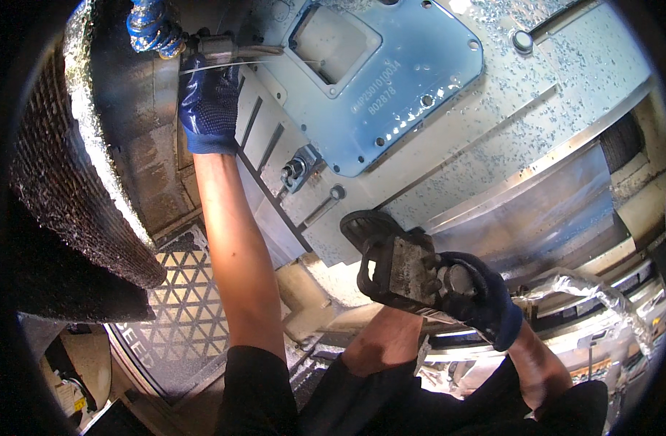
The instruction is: The person stops a CNC machine using a control panel, picks up a metal part and a drill bit from the floor, and luego handles a metal fixture near the machine workspace.
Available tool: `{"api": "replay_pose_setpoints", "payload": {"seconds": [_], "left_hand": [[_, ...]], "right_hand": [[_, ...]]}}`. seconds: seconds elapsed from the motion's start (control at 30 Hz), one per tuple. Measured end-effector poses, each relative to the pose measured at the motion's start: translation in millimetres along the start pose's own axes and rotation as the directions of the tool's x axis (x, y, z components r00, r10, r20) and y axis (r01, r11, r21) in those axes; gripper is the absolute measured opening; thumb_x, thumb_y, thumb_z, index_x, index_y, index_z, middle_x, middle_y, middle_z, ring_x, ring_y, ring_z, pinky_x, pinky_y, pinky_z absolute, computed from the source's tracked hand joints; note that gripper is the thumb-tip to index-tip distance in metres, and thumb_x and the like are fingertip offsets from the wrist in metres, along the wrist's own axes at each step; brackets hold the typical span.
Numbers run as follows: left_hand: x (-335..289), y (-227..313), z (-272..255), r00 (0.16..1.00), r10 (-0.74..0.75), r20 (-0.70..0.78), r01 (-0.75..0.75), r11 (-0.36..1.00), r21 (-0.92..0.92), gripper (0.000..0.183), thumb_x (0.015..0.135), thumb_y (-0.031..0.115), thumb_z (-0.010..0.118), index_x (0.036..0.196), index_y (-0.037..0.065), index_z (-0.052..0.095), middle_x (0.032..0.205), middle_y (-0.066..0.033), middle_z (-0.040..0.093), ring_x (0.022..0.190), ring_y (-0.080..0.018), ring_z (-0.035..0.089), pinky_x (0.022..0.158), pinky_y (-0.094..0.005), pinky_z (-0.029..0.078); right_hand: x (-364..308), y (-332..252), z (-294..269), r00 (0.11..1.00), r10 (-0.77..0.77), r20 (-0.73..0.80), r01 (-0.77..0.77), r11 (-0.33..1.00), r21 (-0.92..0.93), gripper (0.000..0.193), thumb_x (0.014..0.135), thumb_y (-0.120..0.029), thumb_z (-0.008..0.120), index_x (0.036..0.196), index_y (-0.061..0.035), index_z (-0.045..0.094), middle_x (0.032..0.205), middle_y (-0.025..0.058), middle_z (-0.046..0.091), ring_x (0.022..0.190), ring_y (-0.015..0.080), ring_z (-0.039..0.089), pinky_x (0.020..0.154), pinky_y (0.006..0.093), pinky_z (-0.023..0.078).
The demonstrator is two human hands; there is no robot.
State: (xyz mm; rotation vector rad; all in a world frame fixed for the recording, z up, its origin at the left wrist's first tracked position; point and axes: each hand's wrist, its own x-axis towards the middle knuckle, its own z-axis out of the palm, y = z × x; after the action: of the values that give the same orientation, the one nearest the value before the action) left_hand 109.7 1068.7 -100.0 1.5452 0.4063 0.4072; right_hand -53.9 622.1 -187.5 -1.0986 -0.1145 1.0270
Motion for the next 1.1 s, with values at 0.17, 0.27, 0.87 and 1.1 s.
{"api": "replay_pose_setpoints", "payload": {"seconds": [0.17,0.27,0.87,1.1], "left_hand": [[-4.4,-3.1,11.5,0.996,0.002,-0.089,-0.011,0.995,-0.094,0.043,0.099,0.015,0.052,0.141,0.002,0.048,0.145,-0.0188,0.048,0.135,-0.0337,0.045,0.114,-0.0536,0.035],[-9.1,-1.5,24.6,0.995,0.008,-0.096,-0.017,0.995,-0.096,0.043,0.099,0.015,0.052,0.141,0.003,0.049,0.145,-0.0185,0.048,0.135,-0.0337,0.045,0.114,-0.0547,0.035],[-3.5,-2.4,7.5,1.000,-0.006,0.009,0.007,0.995,-0.103,0.048,0.097,0.014,0.053,0.143,0.002,0.046,0.148,-0.0191,0.044,0.139,-0.0356,0.039,0.117,-0.0586,0.027],[-3.5,-4.7,12.0,1.000,0.016,-0.009,-0.017,0.995,-0.099,0.051,0.097,0.019,0.054,0.144,0.004,0.045,0.150,-0.0189,0.042,0.139,-0.0370,0.038,0.117,-0.0594,0.028]], "right_hand": [[1.2,8.6,-0.4,0.997,-0.071,-0.042,0.071,0.997,-0.009,0.064,0.078,-0.024,0.083,0.130,0.0014,0.055,0.116,0.0183,0.067,0.104,0.0240,0.066,0.090,0.0381,0.053],[2.0,7.9,0.4,0.998,-0.037,-0.041,0.039,0.999,0.036,0.063,0.079,-0.023,0.082,0.130,0.0017,0.055,0.116,0.0183,0.067,0.105,0.0241,0.066,0.090,0.0382,0.053],[4.6,0.7,0.7,0.995,-0.087,-0.049,0.084,0.994,-0.066,0.061,0.078,-0.021,0.082,0.128,0.0009,0.056,0.111,0.0175,0.068,0.103,0.0226,0.067,0.089,0.0374,0.053],[9.8,-5.3,-1.6,0.995,-0.089,-0.038,0.088,0.996,-0.029,0.062,0.078,-0.020,0.081,0.129,0.0013,0.055,0.113,0.0169,0.068,0.103,0.0225,0.066,0.089,0.0375,0.053]]}}
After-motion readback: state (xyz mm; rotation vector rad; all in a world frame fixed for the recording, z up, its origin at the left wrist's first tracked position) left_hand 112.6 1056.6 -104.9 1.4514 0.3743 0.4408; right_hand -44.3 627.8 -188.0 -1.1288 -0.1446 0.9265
